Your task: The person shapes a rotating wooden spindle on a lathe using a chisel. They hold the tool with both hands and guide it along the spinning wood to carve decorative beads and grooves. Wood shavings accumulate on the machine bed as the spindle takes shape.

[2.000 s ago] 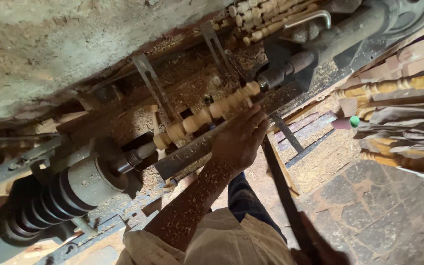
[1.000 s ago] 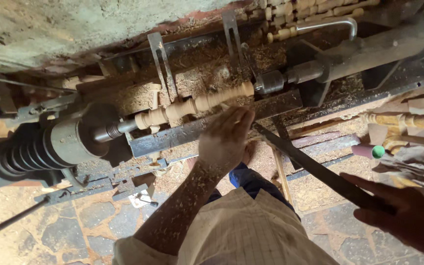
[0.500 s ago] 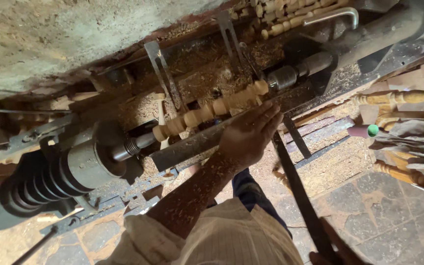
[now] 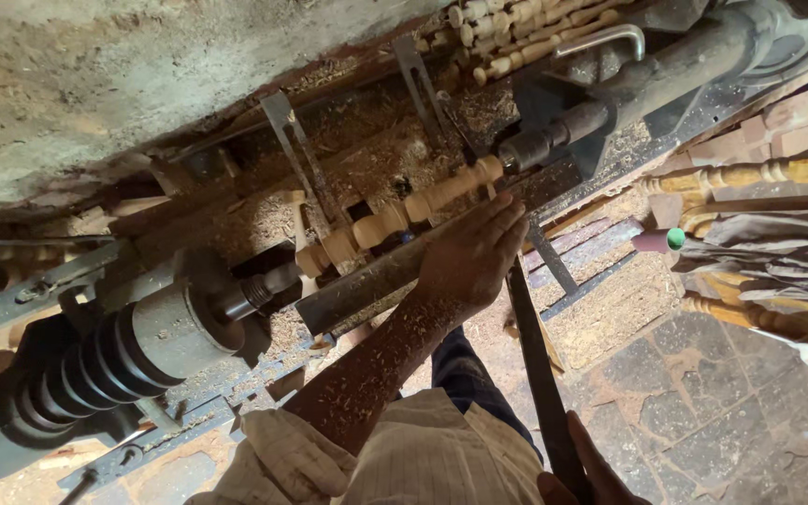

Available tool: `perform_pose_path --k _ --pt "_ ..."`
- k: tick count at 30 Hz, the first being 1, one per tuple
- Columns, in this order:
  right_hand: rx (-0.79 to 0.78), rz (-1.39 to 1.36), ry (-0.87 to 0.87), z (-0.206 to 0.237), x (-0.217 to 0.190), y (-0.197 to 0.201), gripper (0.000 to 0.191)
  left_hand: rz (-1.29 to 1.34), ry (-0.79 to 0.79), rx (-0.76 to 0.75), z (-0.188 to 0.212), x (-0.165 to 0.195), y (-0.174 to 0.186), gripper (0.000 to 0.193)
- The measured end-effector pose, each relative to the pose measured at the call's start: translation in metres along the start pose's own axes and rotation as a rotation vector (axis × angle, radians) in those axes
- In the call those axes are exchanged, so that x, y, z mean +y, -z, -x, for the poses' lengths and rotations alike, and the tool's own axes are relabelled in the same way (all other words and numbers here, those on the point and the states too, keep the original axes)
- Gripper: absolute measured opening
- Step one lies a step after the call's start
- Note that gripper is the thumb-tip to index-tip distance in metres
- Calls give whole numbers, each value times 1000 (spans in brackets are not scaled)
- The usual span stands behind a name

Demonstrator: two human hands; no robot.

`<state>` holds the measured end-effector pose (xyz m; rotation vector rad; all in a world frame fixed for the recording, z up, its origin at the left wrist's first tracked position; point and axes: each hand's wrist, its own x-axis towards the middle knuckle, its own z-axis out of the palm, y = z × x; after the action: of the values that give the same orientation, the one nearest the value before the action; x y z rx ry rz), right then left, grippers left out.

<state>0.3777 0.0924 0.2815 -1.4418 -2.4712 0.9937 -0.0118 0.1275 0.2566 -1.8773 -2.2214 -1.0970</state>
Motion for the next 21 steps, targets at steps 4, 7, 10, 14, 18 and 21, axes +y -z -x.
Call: perform_pose_path --k 4,7,10,14,18,21 --pt "-168 193 -250 -19 -12 34 86 -20 -14 2 -1 3 -4 34" --pt "-197 229 -255 -46 -15 64 85 -74 3 -8 -5 5 -11 35" --pt "-261 194 20 -77 -8 102 79 -70 33 24 -8 9 -22 33" --pt "-363 264 -210 -114 20 138 82 -11 127 172 -16 22 -41 25" --pt "-573 296 -285 -174 64 185 86 -105 170 189 -30 38 -56 22" --pt "-660 403 -216 -224 86 209 86 -159 228 214 -37 49 -63 23"
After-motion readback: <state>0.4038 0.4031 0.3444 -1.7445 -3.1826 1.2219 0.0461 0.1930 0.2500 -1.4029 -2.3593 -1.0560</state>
